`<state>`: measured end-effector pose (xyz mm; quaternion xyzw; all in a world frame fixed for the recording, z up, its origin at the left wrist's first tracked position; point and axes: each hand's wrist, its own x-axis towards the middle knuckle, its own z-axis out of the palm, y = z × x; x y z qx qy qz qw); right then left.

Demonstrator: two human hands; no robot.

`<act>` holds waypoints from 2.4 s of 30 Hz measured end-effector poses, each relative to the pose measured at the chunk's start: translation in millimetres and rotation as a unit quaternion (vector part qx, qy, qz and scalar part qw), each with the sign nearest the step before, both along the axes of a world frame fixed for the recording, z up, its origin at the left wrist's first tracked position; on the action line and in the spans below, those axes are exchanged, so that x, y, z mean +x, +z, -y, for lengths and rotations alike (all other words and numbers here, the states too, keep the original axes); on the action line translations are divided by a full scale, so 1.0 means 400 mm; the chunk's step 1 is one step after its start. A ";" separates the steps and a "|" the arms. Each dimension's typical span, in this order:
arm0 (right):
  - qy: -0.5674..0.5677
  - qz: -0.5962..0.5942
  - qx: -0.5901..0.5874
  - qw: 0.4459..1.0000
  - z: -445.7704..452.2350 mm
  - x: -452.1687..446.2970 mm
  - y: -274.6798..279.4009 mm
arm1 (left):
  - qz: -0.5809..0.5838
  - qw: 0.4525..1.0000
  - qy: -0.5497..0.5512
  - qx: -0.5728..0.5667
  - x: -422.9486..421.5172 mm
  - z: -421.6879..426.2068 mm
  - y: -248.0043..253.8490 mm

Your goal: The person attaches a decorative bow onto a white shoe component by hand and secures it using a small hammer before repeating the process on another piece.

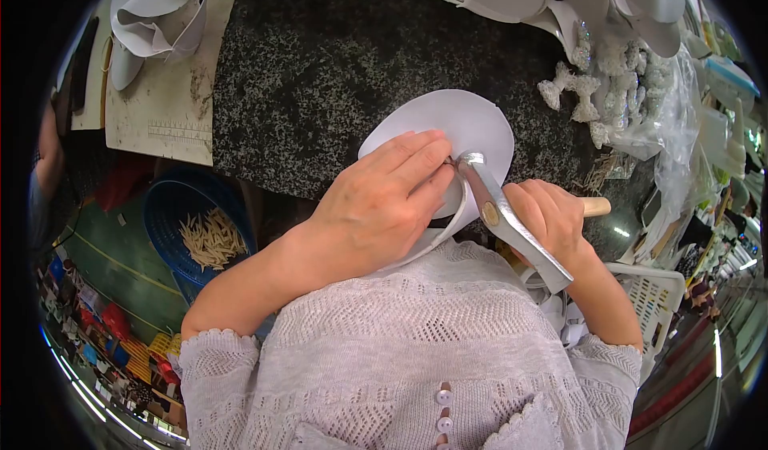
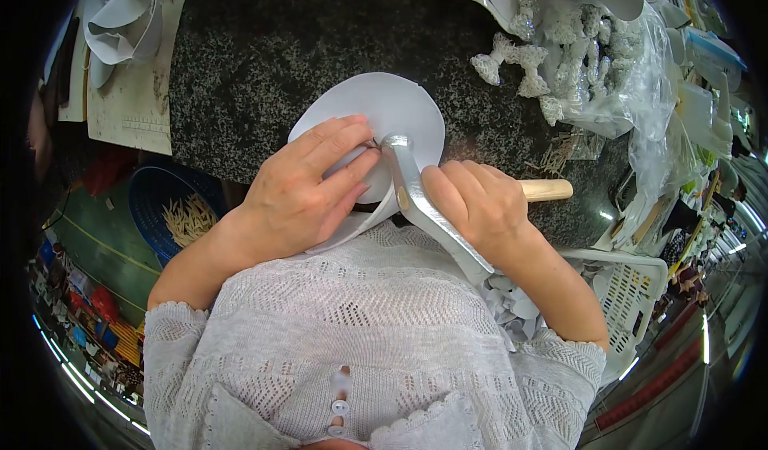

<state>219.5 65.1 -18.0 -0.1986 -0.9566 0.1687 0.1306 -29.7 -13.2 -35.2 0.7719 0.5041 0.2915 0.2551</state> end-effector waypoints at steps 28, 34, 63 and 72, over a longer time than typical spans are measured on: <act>-0.130 0.239 -0.099 0.957 0.015 -0.153 0.154 | 0.029 1.000 -0.005 -0.009 -0.003 0.011 0.004; -0.154 0.068 -0.094 0.981 0.009 -0.083 0.117 | 0.029 0.999 0.020 0.033 -0.023 0.012 0.007; -0.301 0.059 0.050 0.950 -0.023 0.023 0.016 | -0.007 0.987 0.100 -0.126 -0.078 -0.061 0.054; -0.232 -0.144 -0.003 0.962 -0.002 -0.025 0.072 | 0.502 0.815 0.116 -0.264 -0.137 -0.024 0.078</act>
